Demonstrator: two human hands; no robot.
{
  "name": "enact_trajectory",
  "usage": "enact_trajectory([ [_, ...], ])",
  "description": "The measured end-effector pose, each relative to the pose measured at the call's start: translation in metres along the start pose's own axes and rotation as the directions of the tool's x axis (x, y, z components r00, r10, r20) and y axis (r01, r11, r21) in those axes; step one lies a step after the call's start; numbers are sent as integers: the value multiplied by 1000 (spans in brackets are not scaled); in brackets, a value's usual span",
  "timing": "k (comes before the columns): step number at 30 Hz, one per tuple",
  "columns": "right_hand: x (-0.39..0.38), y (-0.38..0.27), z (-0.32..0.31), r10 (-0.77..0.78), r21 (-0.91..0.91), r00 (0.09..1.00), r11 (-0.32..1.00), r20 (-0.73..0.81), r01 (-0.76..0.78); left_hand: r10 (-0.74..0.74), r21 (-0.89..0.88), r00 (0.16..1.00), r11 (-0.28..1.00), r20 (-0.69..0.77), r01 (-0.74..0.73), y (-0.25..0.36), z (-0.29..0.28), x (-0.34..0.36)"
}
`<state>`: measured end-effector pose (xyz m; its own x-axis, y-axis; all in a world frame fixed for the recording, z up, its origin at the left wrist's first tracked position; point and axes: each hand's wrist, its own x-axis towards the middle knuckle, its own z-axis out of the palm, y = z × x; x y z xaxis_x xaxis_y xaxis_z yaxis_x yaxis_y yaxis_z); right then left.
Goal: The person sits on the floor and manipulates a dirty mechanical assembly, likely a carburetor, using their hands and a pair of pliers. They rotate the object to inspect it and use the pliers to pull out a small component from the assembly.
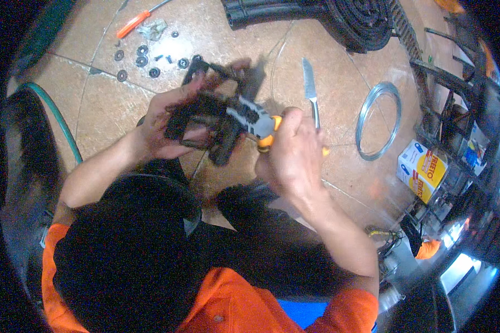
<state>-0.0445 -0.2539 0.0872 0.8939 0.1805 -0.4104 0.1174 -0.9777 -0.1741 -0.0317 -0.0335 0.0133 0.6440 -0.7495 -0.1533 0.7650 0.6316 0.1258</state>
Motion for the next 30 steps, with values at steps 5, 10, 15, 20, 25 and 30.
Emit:
enact_trajectory([
  [5,13,-9,-19,-130,-91,983,989,-132,119,149,149,986,979,-78,-136,14,11,5],
  [10,11,-17,-39,-128,-60,991,990,-33,126,151,-211,981,962,-126,-175,26,-5,2],
  [15,18,15,-52,37,597,821,668,570,-444,122,-204,987,969,-103,-141,38,-34,-1],
  [20,14,19,-42,1,784,800,196,601,-589,207,-248,978,946,-27,-208,45,-42,-9],
  [25,7,29,-29,-268,678,781,-389,564,-623,229,-316,965,931,124,-180,54,-53,-12],
  [30,2,2,-34,-592,592,629,-295,503,-750,228,-382,934,917,274,-112,58,-60,-7],
])
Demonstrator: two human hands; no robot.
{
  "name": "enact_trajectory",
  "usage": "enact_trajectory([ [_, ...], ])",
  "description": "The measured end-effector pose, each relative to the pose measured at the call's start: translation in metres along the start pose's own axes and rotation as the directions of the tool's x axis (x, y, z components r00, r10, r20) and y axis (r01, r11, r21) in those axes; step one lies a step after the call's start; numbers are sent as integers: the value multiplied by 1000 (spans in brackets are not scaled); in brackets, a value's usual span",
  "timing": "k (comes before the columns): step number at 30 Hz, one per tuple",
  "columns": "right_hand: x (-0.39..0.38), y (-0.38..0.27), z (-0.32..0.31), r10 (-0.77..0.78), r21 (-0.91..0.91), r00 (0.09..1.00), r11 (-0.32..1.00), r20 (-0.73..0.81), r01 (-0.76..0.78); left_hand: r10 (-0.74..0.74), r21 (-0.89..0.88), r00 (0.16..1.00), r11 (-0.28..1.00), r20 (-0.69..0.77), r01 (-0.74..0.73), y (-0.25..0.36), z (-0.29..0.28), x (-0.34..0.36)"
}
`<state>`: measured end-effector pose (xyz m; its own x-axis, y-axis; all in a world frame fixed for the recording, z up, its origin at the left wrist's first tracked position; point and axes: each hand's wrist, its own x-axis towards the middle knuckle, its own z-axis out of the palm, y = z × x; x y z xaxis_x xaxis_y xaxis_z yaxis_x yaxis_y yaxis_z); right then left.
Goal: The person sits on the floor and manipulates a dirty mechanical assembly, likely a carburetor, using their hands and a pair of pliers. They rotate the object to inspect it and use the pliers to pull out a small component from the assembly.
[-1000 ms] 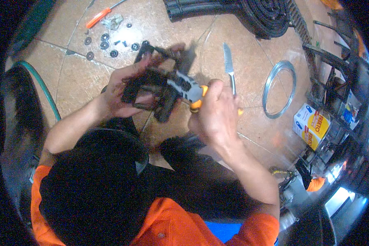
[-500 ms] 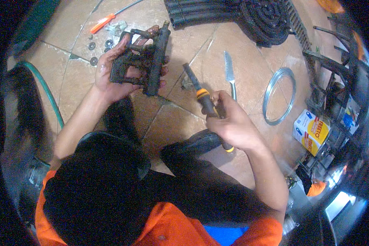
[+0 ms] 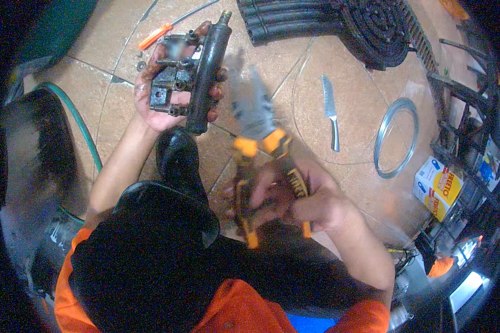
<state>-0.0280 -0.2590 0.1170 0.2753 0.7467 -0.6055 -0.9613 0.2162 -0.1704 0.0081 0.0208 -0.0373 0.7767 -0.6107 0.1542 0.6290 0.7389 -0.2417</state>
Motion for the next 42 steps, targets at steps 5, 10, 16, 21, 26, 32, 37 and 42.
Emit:
enact_trajectory([
  [5,18,9,-2,4,6,983,1000,185,-5,97,192,973,980,-209,-56,0,3,4],
  [10,6,-15,21,-184,-859,976,512,-119,-8,-107,14,987,994,-118,109,1,11,9],
  [16,5,-22,36,-677,-736,734,-522,50,-432,-139,-71,953,990,-269,125,-12,31,6],
  [21,2,-32,36,-595,-576,789,-702,152,-419,-158,-68,905,988,-396,142,-17,37,10],
  [26,2,-39,30,-546,-476,812,-781,207,-404,-266,-99,935,963,-233,249,-19,32,11],
  [32,-1,-47,16,-490,-445,833,-825,257,-348,-350,26,898,929,-268,370,-22,32,13],
  [37,-8,-43,1,-511,-516,824,-788,245,-335,-458,-94,861,889,-219,449,-18,33,13],
  [42,-8,-37,-1,-547,-534,828,-740,126,-408,-465,-12,850,879,-247,477,-21,32,20],
])
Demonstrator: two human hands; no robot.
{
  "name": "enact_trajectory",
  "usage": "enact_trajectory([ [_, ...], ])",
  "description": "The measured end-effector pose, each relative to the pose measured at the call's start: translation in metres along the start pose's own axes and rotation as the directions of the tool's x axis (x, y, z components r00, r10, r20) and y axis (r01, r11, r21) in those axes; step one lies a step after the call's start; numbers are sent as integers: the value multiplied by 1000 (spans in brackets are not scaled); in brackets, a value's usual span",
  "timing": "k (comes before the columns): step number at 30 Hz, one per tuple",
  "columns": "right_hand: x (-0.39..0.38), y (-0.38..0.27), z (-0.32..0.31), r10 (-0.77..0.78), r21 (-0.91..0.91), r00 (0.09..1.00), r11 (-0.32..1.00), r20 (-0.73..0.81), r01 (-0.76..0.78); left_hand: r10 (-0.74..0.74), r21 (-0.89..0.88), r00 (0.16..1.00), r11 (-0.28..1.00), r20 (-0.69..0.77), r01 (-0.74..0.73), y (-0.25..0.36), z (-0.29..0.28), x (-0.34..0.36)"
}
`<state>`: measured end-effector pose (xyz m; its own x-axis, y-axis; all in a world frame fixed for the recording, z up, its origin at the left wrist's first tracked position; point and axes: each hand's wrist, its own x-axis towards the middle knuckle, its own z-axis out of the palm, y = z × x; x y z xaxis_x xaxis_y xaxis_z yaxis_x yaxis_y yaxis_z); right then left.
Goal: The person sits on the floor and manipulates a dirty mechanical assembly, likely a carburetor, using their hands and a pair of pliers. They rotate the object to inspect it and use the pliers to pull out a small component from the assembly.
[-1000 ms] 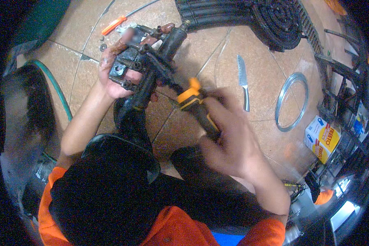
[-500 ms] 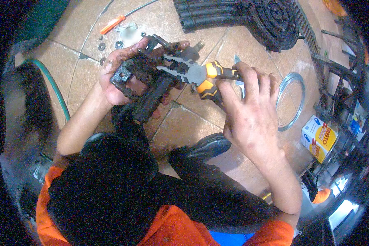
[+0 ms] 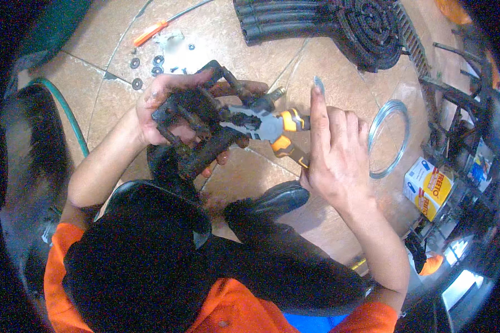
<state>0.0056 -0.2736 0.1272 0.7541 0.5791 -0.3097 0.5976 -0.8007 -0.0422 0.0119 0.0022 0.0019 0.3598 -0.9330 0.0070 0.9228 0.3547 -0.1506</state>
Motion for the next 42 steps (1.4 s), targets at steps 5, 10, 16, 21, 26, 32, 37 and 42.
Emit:
enact_trajectory([
  [5,0,-2,14,65,-33,995,997,80,-63,46,8,999,999,-10,-46,-13,4,8],
  [10,-1,-11,26,140,66,978,986,156,-151,150,111,984,984,-99,-139,-32,-5,11],
  [16,7,-20,31,231,123,954,959,190,-257,223,208,969,958,-106,-198,-29,-6,10],
  [21,17,-26,36,306,146,913,924,270,-353,289,123,927,956,-241,-266,-31,-7,12],
  [26,20,-36,56,420,256,818,804,394,-536,415,327,890,881,-188,-342,-22,-28,8],
  [32,12,-32,60,423,383,863,775,277,-503,580,627,788,697,-209,-347,3,-4,9],
  [37,4,-5,52,406,783,783,214,472,-584,732,588,677,581,-74,-563,18,-8,0],
  [42,5,0,36,-312,310,670,-704,673,-639,846,619,525,465,-98,-634,14,7,4],
])
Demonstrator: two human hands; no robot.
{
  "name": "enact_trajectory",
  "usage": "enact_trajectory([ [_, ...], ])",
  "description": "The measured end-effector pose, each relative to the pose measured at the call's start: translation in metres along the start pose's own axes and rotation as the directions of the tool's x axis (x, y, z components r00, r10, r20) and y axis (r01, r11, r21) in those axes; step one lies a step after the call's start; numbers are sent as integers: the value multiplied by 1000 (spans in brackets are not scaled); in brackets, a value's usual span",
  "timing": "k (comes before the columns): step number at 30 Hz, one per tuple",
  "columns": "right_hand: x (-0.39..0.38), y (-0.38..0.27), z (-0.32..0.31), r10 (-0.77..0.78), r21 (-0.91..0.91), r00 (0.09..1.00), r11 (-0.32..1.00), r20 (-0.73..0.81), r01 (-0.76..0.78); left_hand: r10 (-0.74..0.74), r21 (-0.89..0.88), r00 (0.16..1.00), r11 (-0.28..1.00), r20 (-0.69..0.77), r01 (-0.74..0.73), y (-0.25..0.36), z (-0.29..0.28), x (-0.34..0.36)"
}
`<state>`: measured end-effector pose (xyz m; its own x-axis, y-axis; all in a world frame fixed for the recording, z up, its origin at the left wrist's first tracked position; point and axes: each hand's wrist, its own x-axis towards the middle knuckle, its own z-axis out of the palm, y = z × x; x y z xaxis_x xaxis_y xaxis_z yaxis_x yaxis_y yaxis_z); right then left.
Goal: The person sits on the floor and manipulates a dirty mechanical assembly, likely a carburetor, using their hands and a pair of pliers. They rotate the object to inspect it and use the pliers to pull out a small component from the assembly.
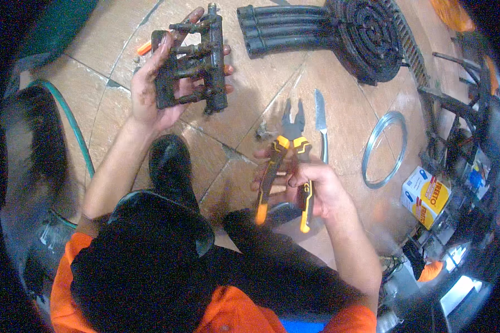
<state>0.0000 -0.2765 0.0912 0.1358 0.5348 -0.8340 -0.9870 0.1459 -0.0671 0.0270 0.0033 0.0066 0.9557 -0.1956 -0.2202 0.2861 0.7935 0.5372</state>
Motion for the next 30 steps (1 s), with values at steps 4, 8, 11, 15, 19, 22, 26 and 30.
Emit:
enact_trajectory([
  [4,9,22,30,-153,-31,979,988,-137,150,155,-11,985,988,-78,-156,-2,4,1],
  [8,19,38,26,-22,-2,1000,1000,-13,22,236,-120,964,961,-122,-251,-9,-7,12],
  [11,26,43,34,15,120,1000,993,-17,-13,284,-62,947,953,-147,-296,8,-4,5],
  [15,13,38,32,-129,-113,991,986,-27,125,312,-10,933,948,-180,-319,2,0,9],
  [19,23,33,40,-610,-922,785,229,112,311,291,-2,932,954,-215,-299,-1,1,7],
  [22,36,31,36,-769,-953,566,-275,296,124,298,26,928,953,-225,-300,-3,12,6],
  [26,38,28,41,-814,-954,514,-299,272,32,336,59,914,942,-227,-332,-6,14,5],
  [30,44,25,45,-785,-934,534,-356,314,26,368,91,910,930,-191,-356,-6,21,3],
])
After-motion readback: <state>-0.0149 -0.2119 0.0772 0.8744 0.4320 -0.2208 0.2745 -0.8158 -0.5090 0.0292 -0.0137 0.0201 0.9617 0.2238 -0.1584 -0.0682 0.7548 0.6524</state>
